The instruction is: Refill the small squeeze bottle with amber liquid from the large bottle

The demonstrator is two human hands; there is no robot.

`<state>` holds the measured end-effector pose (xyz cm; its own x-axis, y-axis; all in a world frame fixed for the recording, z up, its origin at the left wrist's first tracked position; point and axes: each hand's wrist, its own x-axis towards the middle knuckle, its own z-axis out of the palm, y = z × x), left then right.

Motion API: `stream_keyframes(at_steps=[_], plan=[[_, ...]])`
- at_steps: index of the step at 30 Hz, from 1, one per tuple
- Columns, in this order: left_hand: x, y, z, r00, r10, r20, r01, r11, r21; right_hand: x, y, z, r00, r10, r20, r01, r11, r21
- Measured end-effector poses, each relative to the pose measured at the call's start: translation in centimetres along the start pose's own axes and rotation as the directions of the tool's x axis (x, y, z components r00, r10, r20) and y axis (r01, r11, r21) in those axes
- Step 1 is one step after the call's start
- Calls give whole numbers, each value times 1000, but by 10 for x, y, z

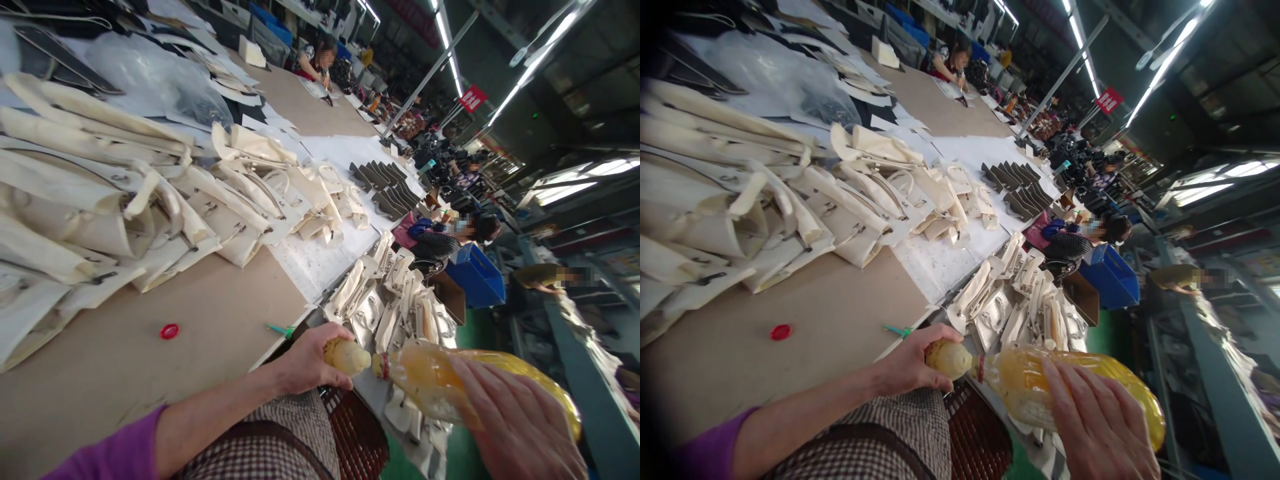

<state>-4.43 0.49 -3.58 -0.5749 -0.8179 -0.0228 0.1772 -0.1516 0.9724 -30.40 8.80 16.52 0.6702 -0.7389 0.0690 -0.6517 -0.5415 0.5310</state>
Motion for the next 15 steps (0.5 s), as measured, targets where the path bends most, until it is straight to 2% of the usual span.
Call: stream_keyframes(at_steps=[10, 15], plan=[[-2, -7, -3, 997, 76, -30, -76, 997, -2, 4, 6, 4, 997, -74, -18, 73, 996, -46], [-3, -8, -4, 998, 59, -38, -59, 998, -8, 6, 10, 6, 994, -108, -7, 107, 992, -61]])
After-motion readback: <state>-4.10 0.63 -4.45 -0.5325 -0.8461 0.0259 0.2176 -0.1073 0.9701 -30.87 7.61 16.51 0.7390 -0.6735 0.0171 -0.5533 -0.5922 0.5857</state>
